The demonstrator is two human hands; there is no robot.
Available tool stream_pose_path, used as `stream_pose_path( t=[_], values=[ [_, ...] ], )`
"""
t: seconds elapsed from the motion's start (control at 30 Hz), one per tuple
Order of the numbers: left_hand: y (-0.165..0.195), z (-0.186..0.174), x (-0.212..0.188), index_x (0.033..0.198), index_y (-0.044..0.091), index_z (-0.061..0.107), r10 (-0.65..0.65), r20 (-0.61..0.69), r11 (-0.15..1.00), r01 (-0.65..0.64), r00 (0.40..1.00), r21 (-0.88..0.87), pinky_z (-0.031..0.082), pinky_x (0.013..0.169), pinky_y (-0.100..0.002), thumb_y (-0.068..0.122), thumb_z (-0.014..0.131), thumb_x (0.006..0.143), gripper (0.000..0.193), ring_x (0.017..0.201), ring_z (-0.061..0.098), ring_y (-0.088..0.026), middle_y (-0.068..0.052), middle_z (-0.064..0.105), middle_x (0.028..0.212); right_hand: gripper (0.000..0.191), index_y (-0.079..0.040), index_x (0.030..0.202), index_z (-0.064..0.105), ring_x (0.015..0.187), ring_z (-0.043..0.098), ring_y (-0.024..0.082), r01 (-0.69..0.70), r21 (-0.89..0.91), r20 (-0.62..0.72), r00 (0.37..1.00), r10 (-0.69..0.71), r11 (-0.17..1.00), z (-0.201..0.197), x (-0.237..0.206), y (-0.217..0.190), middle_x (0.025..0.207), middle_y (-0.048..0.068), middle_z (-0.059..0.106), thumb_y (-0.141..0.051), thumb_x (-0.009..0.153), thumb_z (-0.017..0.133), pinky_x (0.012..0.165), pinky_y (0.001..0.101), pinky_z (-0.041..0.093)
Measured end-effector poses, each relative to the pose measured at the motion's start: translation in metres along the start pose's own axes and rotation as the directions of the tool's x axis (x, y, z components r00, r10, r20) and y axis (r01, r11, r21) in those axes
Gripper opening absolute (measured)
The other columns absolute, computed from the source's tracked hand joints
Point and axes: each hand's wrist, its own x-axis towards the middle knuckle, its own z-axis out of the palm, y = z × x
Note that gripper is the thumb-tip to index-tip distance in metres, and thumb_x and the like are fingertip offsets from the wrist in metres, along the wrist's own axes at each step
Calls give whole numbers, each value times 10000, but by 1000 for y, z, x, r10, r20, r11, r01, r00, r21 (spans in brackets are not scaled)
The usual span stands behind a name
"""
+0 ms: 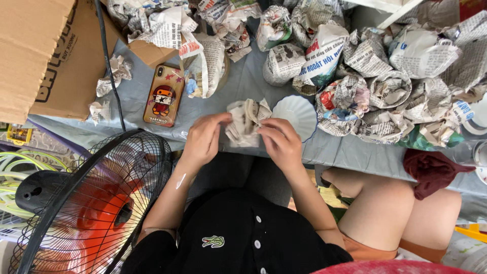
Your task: The person crumples sheets of newspaper into balls by hand and presses the paper balls into small ceramic bowls to pack them, then places the packed bowls on a shelf. They repeat this for several bowls, taking new newspaper sheets from a pile on the table.
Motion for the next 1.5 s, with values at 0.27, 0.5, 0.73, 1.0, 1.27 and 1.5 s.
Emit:
stream_pose_path(
  t=[0.27, 0.5, 0.73, 1.0, 1.27, 1.5],
  values=[
    [-25, 28, -8, 1345, 1, 562, -122, 124, 936, 156, 985, -315, 543, 891, -368, 158, 621, 1003, 381, 1021, 710, -290, -180, 697, 1137, 245, -63, 818, 628, 831, 725, 228, 63, -50, -96, 993, -68, 997, 13, -18, 16, 1060, 91, 706, 30, 801, 854, 647, 313, 564],
    [-40, 49, 1, 1141, 13, 578, -168, 78, 859, 185, 983, -477, 528, 815, -266, 30, 637, 1037, 121, 953, 643, -96, -76, 660, 1122, 247, -88, 841, 629, 869, 714, 234, 109, -142, 82, 992, -98, 984, 9, -15, -6, 1077, 86, 730, -51, 771, 863, 686, 323, 561],
    [-40, 47, 4, 1189, 14, 479, -241, -217, 819, 78, 946, -569, 468, 835, -240, 28, 528, 1126, 81, 942, 554, -71, -67, 620, 1071, 314, -95, 979, 693, 773, 654, 235, 82, -140, 188, 981, -55, 987, -8, -16, -8, 895, 28, 704, -196, 766, 901, 656, 382, 487],
    [-40, 51, -7, 1203, 21, 423, -147, -257, 848, -12, 955, -529, 500, 958, -270, 49, 446, 1124, 87, 1038, 590, -116, -119, 635, 1186, 385, -85, 1108, 743, 673, 621, 204, -116, -231, 132, 980, 149, 966, -18, 1, 0, 728, 10, 644, -183, 773, 906, 668, 352, 459],
    [-43, 45, -17, 1259, 49, 435, -277, -486, 829, -50, 829, -557, 418, 910, -235, 90, 434, 1146, 120, 973, 468, -73, -15, 516, 1073, 299, -120, 974, 742, 756, 660, 239, 1, -38, 252, 968, 9, 999, -17, 3, -9, 826, 26, 739, -280, 777, 899, 851, 386, 498],
    [-43, 31, -2, 1251, 66, 427, -348, -534, 790, -66, 771, -610, 417, 899, -229, 101, 432, 1163, 95, 965, 477, -64, -6, 501, 1092, 141, -39, 1035, 715, 928, 722, 124, -380, 204, 67, 925, 375, 902, -47, -34, 23, 963, 45, 773, -82, 924, 791, 859, 276, 540]
  ],
)
